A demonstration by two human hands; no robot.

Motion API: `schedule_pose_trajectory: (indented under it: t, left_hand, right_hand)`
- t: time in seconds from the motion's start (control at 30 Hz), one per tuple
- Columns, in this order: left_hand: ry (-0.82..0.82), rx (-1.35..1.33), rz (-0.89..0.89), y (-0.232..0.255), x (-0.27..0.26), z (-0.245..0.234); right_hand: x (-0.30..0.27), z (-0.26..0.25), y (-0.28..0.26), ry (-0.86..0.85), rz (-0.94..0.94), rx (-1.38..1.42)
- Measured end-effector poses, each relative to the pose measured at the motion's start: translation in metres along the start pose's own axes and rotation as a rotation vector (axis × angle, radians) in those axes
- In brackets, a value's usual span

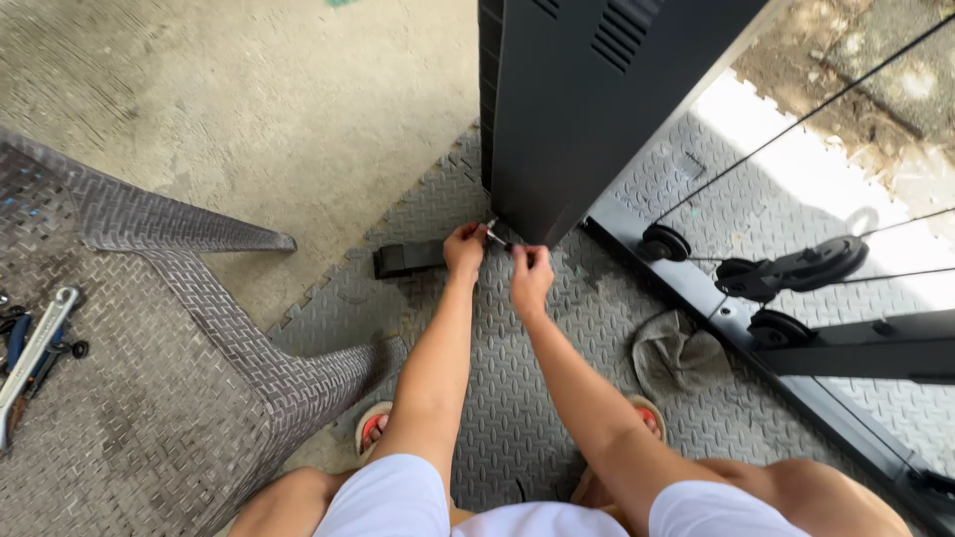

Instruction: Repairing or assembling a home gym cable machine by installing screws and using wrenches.

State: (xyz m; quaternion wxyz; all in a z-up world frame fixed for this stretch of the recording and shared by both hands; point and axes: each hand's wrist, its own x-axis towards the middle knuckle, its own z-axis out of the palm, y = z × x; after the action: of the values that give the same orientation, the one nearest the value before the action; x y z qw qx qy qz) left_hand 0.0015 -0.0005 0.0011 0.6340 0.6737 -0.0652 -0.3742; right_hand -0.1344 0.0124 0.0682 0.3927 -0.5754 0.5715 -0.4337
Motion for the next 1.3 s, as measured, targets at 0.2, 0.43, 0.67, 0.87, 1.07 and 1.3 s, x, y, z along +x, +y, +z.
schedule_pose_trajectory:
  t: [0.2,0.43,0.67,0.87,1.07,1.3]
  left_hand:
    - [-0.079,-0.159,-0.196,0.006,0.001,-0.003]
    - [0.010,-0.122,-0.110,-0.014,0.010,0.005]
    - [0.097,0.085,-0.033,0.001,0.002,0.009]
    - [-0.026,-0.116,-0.211,0.008,-0.003,0.004]
    - [0.049,0.008,0.029,-0.005,-0.002,0.005]
    - [0.004,-0.035,-0.080,0.001,-0.001,0.005]
  right_hand:
    - [0.014,-0.003,-0.103,-0.231,-0.204,-0.001]
    - [0.009,0.022,0.107,-0.091,0.151,0.172]
    - [0.008,0.003,-0.025,-0.092,0.155,0.034]
    - [0.005,-0.001,-0.081,-0.137,-0.278,-0.107]
    - [0.004,0.008,0.054,-0.153,0.474,0.258]
    - [-0.005,-0.002,-0.020,0.065,0.020,-0.012]
